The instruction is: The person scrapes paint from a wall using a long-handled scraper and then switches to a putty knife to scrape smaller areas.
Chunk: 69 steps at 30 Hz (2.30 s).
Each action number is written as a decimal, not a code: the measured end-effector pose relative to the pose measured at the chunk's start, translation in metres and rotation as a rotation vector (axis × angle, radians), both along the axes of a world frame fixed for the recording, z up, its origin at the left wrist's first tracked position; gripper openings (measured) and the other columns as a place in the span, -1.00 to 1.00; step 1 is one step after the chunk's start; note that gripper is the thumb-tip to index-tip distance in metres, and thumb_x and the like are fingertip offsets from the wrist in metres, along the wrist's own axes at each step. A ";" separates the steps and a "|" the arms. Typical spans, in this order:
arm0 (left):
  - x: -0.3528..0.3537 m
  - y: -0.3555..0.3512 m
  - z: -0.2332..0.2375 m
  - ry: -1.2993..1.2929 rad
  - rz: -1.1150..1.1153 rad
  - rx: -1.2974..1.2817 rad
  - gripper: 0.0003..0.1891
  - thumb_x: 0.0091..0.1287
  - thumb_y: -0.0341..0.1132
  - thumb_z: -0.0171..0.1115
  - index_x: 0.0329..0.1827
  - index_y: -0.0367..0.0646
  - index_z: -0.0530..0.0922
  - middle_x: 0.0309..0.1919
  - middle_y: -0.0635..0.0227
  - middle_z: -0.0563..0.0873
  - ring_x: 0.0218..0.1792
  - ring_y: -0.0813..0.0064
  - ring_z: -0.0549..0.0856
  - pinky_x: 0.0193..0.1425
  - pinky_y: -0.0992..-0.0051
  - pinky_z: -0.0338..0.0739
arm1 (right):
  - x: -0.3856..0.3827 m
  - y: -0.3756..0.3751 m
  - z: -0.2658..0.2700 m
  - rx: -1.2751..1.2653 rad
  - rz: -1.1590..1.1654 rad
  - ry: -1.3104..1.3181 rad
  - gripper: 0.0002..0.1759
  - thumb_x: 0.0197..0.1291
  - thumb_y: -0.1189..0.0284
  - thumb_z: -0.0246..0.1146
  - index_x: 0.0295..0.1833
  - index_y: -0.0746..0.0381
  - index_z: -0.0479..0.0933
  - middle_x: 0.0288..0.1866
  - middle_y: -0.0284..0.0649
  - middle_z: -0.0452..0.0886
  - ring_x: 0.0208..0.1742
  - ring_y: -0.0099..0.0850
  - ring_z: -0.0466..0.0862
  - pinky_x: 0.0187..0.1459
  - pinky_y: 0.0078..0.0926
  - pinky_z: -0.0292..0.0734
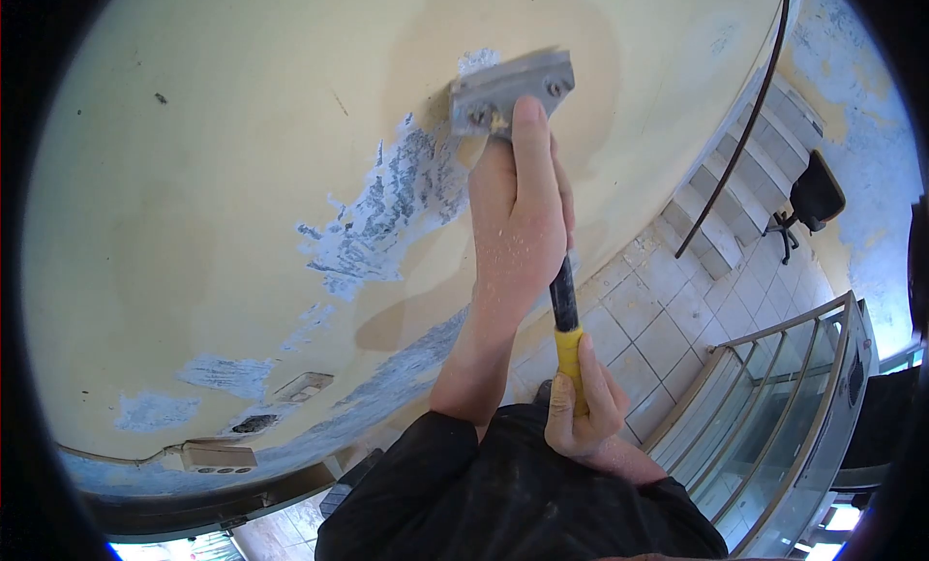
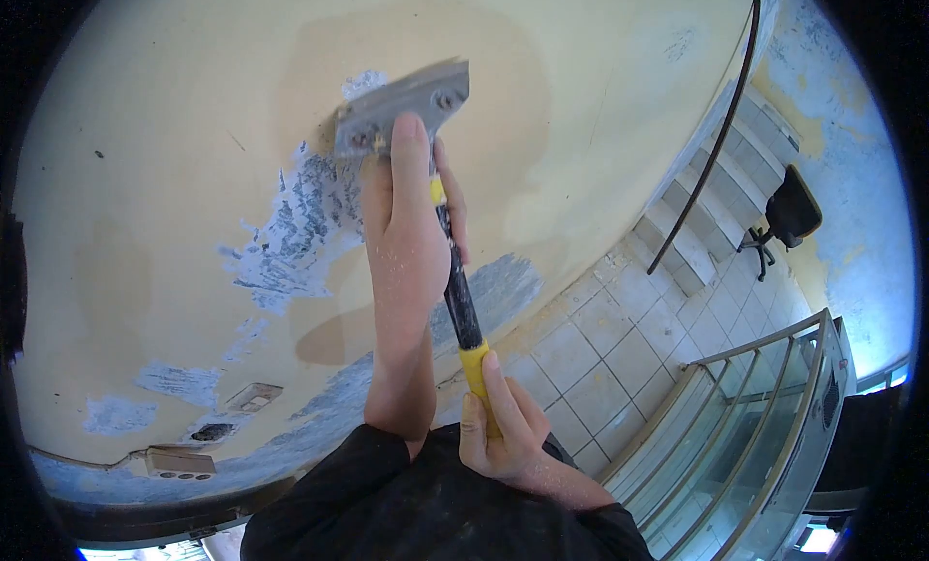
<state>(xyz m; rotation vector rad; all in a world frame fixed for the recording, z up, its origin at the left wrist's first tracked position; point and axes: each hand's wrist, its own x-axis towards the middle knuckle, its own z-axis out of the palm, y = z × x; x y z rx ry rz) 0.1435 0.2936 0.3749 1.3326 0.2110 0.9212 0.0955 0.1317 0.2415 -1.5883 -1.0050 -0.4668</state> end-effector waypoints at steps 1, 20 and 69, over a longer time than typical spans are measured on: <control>0.002 0.000 0.005 0.001 -0.002 -0.002 -0.47 0.69 0.06 -0.11 -0.42 -0.13 0.38 -0.85 0.51 0.37 -0.87 0.66 0.37 -0.77 0.58 0.21 | 0.002 0.004 0.005 0.042 -0.007 -0.005 -0.45 0.25 0.69 0.26 0.38 0.59 0.47 -0.46 -0.03 0.59 -0.58 -0.40 0.51 -0.51 -0.51 0.41; -0.005 -0.005 -0.019 0.020 -0.005 -0.064 -0.47 0.71 0.05 -0.16 -0.43 -0.12 0.35 -0.84 0.54 0.35 -0.87 0.67 0.36 -0.78 0.59 0.18 | -0.008 -0.012 -0.003 -0.028 -0.024 -0.001 -0.43 0.21 0.71 0.30 0.37 0.56 0.49 -0.51 -0.09 0.53 -0.61 -0.43 0.46 -0.54 -0.53 0.37; 0.001 0.000 0.016 -0.001 -0.036 0.003 -0.47 0.69 0.04 -0.12 -0.40 -0.17 0.41 -0.85 0.49 0.39 -0.86 0.64 0.40 -0.76 0.57 0.25 | -0.007 0.001 0.021 0.019 -0.072 -0.002 -0.45 0.24 0.71 0.27 0.37 0.59 0.48 -0.40 0.03 0.65 -0.54 -0.39 0.59 -0.45 -0.55 0.47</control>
